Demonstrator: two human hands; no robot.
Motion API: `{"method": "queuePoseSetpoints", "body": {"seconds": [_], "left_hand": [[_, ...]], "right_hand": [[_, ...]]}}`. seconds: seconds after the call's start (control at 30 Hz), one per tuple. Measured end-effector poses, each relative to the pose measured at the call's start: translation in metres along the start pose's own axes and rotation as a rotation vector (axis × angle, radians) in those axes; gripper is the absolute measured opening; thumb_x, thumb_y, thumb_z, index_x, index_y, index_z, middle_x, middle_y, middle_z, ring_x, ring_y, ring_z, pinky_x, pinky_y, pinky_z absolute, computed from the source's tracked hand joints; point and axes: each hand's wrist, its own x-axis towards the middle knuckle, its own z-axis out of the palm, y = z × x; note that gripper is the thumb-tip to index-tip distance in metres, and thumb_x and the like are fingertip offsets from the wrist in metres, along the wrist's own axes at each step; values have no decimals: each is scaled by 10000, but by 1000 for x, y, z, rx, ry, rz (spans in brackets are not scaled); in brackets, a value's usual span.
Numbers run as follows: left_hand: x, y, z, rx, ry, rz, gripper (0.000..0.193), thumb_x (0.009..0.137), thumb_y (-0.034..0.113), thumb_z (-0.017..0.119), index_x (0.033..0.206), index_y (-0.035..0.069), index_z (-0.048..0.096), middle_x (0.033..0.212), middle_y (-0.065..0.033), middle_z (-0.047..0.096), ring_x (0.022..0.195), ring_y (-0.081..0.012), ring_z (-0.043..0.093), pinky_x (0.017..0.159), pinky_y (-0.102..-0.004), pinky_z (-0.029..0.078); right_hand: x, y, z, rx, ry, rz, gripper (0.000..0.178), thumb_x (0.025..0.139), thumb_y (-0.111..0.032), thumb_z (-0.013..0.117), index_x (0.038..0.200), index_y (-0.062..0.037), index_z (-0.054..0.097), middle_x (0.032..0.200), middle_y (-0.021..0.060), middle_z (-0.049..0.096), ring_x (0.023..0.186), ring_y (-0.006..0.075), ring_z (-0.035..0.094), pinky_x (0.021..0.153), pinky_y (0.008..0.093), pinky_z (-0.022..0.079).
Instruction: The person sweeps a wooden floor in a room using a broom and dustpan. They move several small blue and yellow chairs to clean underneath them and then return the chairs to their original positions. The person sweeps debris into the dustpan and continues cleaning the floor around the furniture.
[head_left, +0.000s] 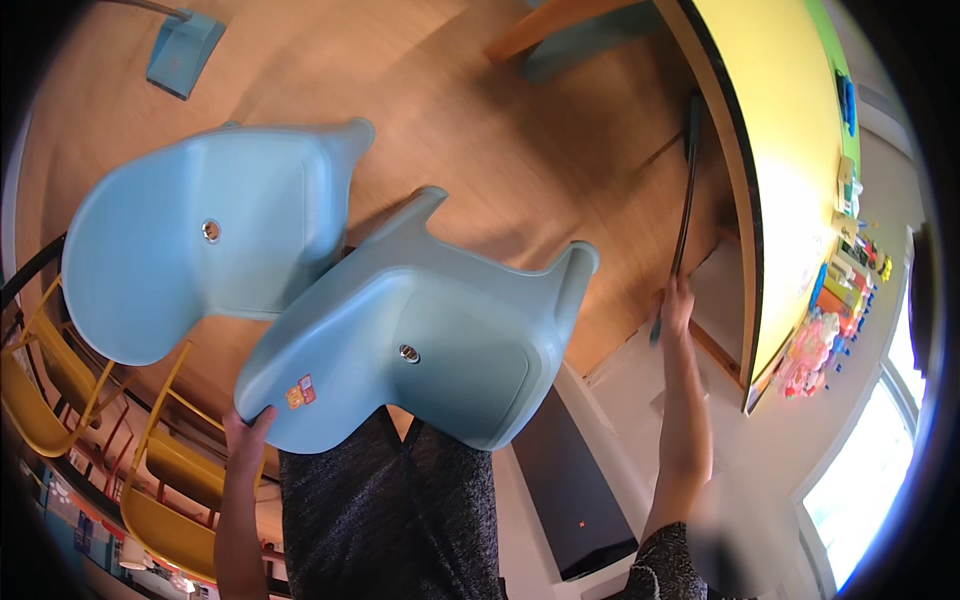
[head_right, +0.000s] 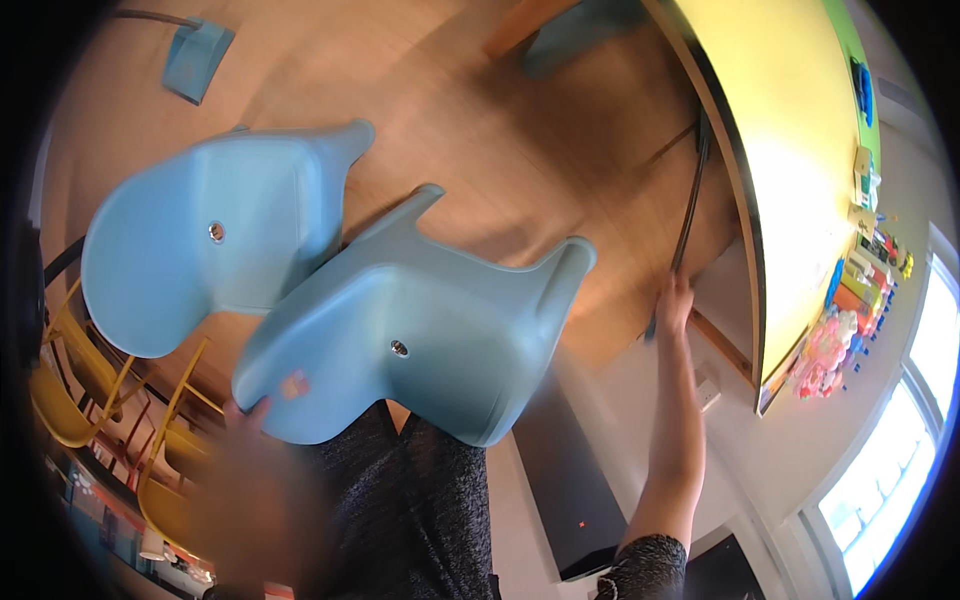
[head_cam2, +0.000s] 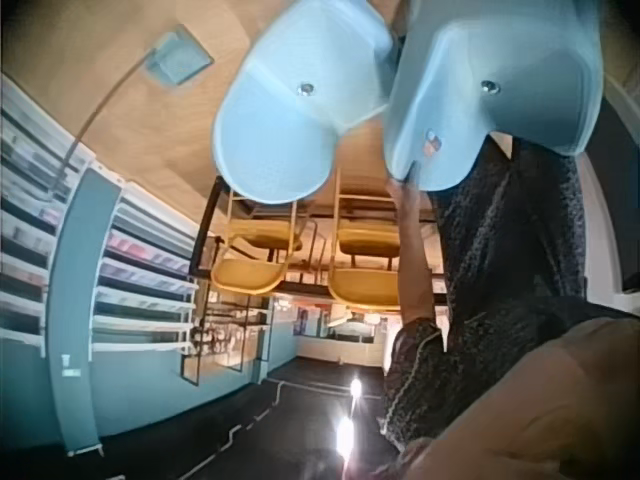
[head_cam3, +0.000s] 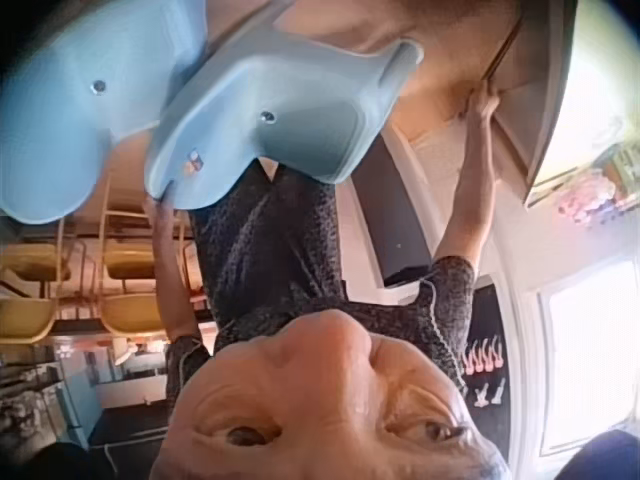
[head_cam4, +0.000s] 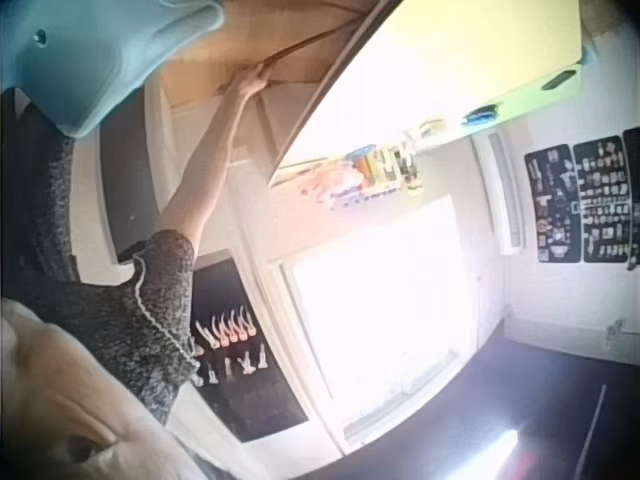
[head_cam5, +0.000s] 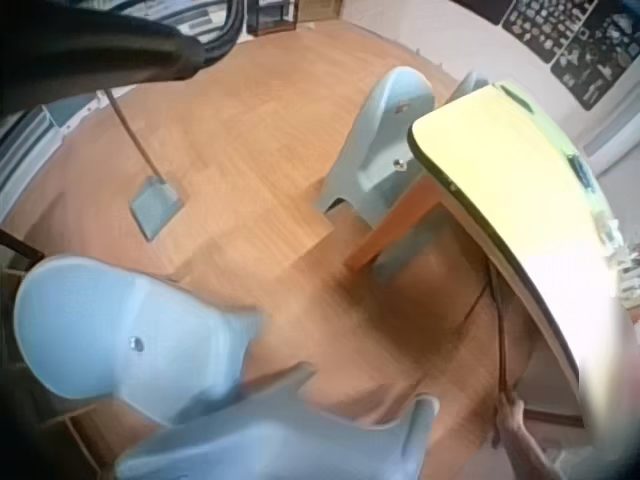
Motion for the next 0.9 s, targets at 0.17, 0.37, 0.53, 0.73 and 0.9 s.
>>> {"method": "queuePoseSetpoints", "body": {"seconds": [0.17,0.37,0.53,0.73,0.9], "left_hand": [[4,-9,-1,-77,-16,60,305,806,53,677,1079,-28,568,972,-47,623,871,-106,558,781,-264,459],[8,-3,1,-22,-23,57,317,801,70,680,1079,-30,566,967,-46,622,866,-110,557,782,-271,459],[6,6,-5,21,-92,84,294,811,108,679,1050,-32,580,947,-53,627,853,-125,562,769,-290,464],[6,12,-6,27,-83,59,318,801,143,703,1036,-35,583,945,-68,631,847,-136,568,761,-297,470],[15,-20,-12,34,-91,108,343,793,142,711,1054,-39,582,969,-81,639,871,-148,579,784,-305,474]], "right_hand": [[67,-58,57,-34,-55,-40,367,960,-190,414,1317,-106,441,500,-13,390,361,95,386,332,267,327],[-28,38,-18,-479,-75,-501,506,945,-114,430,1437,-138,317,569,31,434,445,115,426,443,268,409],[-139,22,-85,-595,-265,-76,508,945,-93,419,1439,-177,331,591,-26,379,465,78,364,451,237,384],[-212,6,-145,-634,-344,-283,496,918,-49,462,1400,-151,403,620,-23,404,547,86,370,530,226,371],[-238,-14,-128,-488,-321,-43,476,911,-37,485,1374,-141,445,690,-6,501,571,79,422,560,214,380]]}}
